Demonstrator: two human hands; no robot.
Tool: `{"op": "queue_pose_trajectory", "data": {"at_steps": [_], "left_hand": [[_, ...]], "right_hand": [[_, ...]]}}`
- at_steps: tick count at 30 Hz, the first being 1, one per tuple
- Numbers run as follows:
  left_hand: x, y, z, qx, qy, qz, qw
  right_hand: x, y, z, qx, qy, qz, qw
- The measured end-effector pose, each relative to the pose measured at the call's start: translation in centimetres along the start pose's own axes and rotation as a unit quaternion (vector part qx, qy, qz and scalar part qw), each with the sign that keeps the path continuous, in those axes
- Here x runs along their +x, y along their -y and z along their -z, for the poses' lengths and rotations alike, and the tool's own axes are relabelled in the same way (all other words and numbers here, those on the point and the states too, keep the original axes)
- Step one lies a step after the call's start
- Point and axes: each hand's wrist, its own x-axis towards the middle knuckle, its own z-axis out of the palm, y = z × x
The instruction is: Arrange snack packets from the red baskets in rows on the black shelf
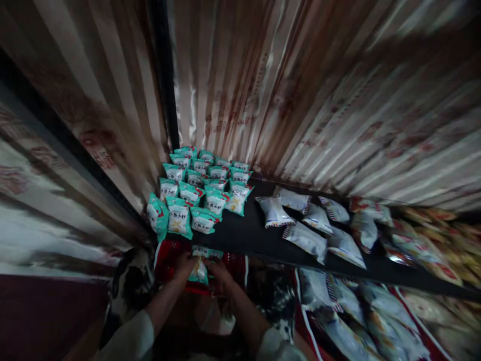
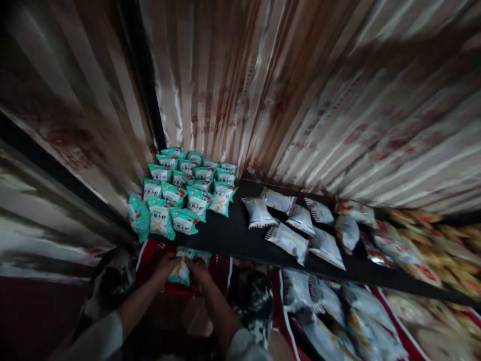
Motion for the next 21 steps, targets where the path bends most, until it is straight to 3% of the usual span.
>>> {"op": "queue_pose_trajectory", "data": {"at_steps": [3, 8, 11, 14, 21], "left_hand": [[-2.4, 0.3, 0.2, -0.061, 0.019, 0.023, 0.998], [-6.4, 1.3, 0.4, -0.167, 0.053, 0.042, 0.984], [-8.5, 1.7, 0.6, -0.218, 0.098, 0.032, 0.971], [-10.0, 1.4, 0.6, -0.196, 0.127, -0.016, 0.972], [-11.3, -1.3, -0.2, -0.117, 0.130, -0.175, 0.969]], "right_hand": [[-2.5, 0.1, 0.7, 0.070, 0.008, -0.065, 0.995], [-6.0, -0.3, 1.6, 0.066, -0.025, -0.051, 0.996], [-8.2, 0.0, 2.5, 0.056, -0.011, -0.029, 0.998], [-10.7, 1.0, 3.5, 0.055, 0.023, 0.017, 0.998], [-14.7, 4.4, 5.5, 0.065, 0.059, 0.096, 0.991]]}}
